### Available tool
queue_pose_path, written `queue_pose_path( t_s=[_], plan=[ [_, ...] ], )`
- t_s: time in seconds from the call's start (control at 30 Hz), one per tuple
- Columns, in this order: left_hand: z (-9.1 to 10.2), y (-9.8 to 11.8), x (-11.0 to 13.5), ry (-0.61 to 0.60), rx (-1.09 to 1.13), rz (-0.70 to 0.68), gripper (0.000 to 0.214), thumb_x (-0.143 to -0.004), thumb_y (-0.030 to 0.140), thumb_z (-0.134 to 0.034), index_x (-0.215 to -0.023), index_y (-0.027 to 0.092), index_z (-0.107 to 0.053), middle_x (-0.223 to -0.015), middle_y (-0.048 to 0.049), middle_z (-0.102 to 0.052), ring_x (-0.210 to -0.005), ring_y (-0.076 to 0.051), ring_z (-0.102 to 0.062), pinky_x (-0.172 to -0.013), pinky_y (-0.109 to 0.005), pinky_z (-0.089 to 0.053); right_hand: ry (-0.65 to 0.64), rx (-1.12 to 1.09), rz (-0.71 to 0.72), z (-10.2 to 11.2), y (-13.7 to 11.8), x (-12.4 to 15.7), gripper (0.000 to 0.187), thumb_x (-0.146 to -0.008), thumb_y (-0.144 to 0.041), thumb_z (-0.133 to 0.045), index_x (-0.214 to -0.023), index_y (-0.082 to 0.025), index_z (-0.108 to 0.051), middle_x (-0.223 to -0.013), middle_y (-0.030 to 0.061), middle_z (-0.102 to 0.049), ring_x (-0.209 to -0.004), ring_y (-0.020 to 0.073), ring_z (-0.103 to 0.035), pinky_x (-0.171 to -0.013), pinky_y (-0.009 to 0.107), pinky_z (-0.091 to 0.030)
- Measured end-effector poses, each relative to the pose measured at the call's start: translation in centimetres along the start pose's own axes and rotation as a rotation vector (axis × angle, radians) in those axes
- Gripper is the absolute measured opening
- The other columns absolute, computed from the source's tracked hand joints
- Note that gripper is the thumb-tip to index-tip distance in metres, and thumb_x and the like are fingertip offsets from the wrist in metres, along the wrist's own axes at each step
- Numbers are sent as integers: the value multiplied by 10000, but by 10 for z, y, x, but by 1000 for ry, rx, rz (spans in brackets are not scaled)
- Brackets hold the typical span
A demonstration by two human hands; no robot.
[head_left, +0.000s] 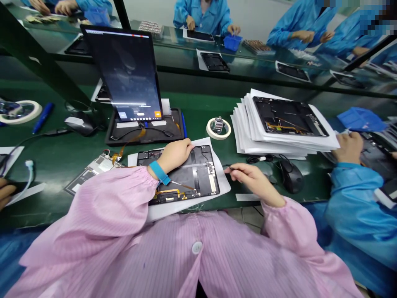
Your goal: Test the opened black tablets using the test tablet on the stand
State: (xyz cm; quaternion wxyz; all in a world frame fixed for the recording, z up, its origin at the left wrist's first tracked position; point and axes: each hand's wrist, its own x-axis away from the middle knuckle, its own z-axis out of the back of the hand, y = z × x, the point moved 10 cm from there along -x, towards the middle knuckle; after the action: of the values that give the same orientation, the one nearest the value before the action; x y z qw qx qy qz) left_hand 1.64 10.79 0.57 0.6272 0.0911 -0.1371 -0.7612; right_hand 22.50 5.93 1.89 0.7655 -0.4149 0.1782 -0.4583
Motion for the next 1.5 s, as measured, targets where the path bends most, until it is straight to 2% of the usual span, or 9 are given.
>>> queue_pose_path(
  t_s=[0.07, 0.13, 0.2, 0.27, 0.4, 0.53, 1.03, 1.3, 1.5],
  plan=[
    [1, 0, 0, 2, 10, -2, 338, -977, 361, -352, -1005, 160, -622, -943, -92, -712, -855, -229, -661, -705, -278, -431, 82, 166, 108, -7, -9, -4, 265, -944, -361, -462, -1017, -205, -664, -1017, 85, -676, -952, 215, -616, -875, 393, -489],
    [4, 2, 1, 8, 39, -6, 331, -977, 361, -359, -998, 165, -625, -939, -85, -712, -854, -228, -659, -706, -278, -429, 40, 252, 163, -20, -16, -3, 259, -957, -336, -438, -1036, -217, -655, -1076, 85, -663, -999, 221, -605, -905, 400, -477],
    [7, 5, 3, 20, 76, -21, 324, -977, 361, -365, -990, 172, -628, -933, -75, -712, -850, -225, -657, -704, -278, -425, -62, 251, 149, -29, -18, 0, 270, -971, -335, -420, -1032, -217, -655, -1007, 72, -670, -917, 202, -619, -839, 360, -493],
    [7, 10, 4, 16, 93, -42, 322, -976, 366, -372, -981, 175, -631, -920, -68, -711, -839, -223, -655, -694, -278, -419, -91, 234, 120, -28, -18, 3, 273, -971, -346, -433, -1039, -218, -664, -962, 61, -671, -880, 191, -619, -808, 334, -489],
    [-1, 12, 4, -37, 74, -48, 341, -973, 386, -370, -961, 175, -638, -890, -71, -706, -812, -226, -647, -659, -277, -403, 23, 231, 115, -13, -16, 3, 312, -978, -347, -416, -1121, -232, -669, -905, 54, -652, -859, 191, -598, -779, 332, -476],
    [-5, 13, 3, -48, 71, -53, 346, -977, 386, -358, -968, 176, -633, -902, -72, -704, -818, -221, -642, -655, -274, -397, 122, 308, 168, -12, -15, 0, 262, -958, -305, -464, -1072, -230, -688, -860, 56, -632, -847, 206, -556, -791, 359, -455],
    [-9, 11, 0, -20, 65, -47, 311, -969, 373, -386, -953, 190, -636, -891, -62, -708, -822, -229, -654, -668, -287, -418, 152, 301, 270, -28, -17, -9, 230, -969, -269, -462, -1023, -185, -669, -850, 57, -631, -823, 190, -559, -757, 341, -466],
    [12, 23, 5, 48, 141, -135, 319, -970, 401, -399, -966, 202, -647, -930, -48, -720, -857, -211, -664, -721, -281, -454, 174, 552, 393, -23, -32, 6, 237, -983, -279, -417, -1099, -174, -595, -979, 70, -644, -888, 189, -618, -792, 323, -500],
    [-4, 19, -1, -20, 198, -150, 299, -950, 408, -446, -949, 205, -666, -920, -39, -727, -863, -213, -662, -705, -280, -451, 194, 825, 424, -42, -34, 14, 304, -994, -266, -311, -1025, -137, -584, -865, 90, -630, -759, 220, -619, -693, 369, -498]
  ],
)
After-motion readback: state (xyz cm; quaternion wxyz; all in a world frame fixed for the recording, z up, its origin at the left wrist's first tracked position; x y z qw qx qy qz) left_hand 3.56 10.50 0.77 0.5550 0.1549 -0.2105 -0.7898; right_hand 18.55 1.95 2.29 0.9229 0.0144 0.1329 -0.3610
